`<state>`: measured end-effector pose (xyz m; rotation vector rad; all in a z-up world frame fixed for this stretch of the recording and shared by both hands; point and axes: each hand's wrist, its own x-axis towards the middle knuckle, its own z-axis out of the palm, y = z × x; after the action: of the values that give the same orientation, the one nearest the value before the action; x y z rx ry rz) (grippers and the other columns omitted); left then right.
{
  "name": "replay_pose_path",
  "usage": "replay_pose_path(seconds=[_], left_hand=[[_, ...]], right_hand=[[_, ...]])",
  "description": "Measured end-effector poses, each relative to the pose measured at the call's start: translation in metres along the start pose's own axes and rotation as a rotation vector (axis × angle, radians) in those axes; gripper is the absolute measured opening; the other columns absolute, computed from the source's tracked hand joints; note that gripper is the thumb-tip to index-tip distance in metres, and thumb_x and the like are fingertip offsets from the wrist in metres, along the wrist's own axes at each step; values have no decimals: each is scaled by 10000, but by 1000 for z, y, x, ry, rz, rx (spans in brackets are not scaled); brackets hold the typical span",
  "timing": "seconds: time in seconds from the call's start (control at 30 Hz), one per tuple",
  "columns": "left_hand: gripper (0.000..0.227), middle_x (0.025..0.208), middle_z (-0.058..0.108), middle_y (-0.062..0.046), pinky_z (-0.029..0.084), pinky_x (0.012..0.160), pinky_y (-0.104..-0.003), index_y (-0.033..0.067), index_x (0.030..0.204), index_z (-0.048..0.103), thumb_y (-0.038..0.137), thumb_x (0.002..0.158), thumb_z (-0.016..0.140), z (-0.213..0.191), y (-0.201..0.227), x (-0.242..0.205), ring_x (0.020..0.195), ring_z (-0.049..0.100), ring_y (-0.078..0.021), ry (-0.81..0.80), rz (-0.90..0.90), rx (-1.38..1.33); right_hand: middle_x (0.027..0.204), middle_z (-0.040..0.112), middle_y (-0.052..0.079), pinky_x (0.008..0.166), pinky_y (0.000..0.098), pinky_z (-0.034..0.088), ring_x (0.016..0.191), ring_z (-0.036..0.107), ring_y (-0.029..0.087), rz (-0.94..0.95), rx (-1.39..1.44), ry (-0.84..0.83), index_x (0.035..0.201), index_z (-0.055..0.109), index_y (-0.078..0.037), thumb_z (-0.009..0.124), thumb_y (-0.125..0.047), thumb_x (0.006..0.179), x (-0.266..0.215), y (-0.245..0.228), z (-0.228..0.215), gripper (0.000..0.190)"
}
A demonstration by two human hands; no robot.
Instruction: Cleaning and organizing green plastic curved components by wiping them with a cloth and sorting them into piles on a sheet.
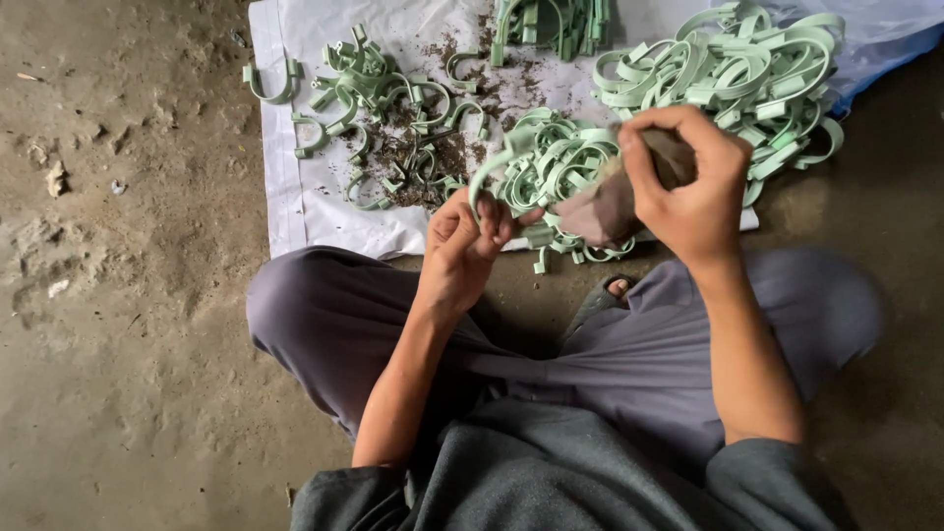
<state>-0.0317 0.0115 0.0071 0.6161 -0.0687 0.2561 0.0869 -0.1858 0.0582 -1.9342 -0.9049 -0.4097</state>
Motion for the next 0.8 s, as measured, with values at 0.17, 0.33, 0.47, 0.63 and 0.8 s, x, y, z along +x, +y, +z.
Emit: replay_pose_path(seconds=[0.17, 0.33, 0.47, 0.63, 0.8], left_hand=[[279, 976, 511, -123, 498, 1090, -594, -2, 1027, 530, 271, 1040, 586, -13, -9, 1, 1014, 618, -252, 83, 46, -53], [276, 958, 568, -84, 499, 1117, -526, -3, 1031, 559, 271, 1039, 592, 6, 4, 2, 1009, 712, -216, 173, 40, 8], [318, 969, 638, -154, 529, 1054, -527, -7, 1064, 570, 311, 1058, 562, -10, -8, 2, 1035, 721, -324, 159, 76, 108], [246, 1042, 698, -139, 512, 1048, -512, 51, 1174, 681, 252, 1039, 635, -17, -15, -5, 1030, 693, -262, 118, 78, 499], [159, 1006, 728, -134, 543, 984, -435, -5, 1095, 704, 129, 1021, 661, 11, 2, -3, 1015, 693, -206, 170, 153, 604]], right_hand=[[835, 717, 147, 816, 440, 553, 853, 649, 199, 215, 440, -316, 1099, 702, 11, 666, 32, 918, -3, -31, 17, 185], [821, 684, 182, 682, 450, 538, 740, 691, 388, 36, 314, -390, 1025, 706, 9, 804, -61, 871, 4, -48, 29, 196], [766, 650, 123, 639, 393, 517, 654, 649, 292, 65, 368, -344, 1010, 732, -9, 822, -96, 893, -5, -49, 39, 171], [718, 637, 76, 611, 350, 505, 693, 698, 264, 189, 475, -222, 976, 756, -10, 841, -112, 878, -20, -41, 52, 165], [743, 652, 152, 571, 322, 510, 657, 646, 162, 245, 461, -259, 1082, 631, 31, 779, -124, 924, -27, -44, 51, 266]])
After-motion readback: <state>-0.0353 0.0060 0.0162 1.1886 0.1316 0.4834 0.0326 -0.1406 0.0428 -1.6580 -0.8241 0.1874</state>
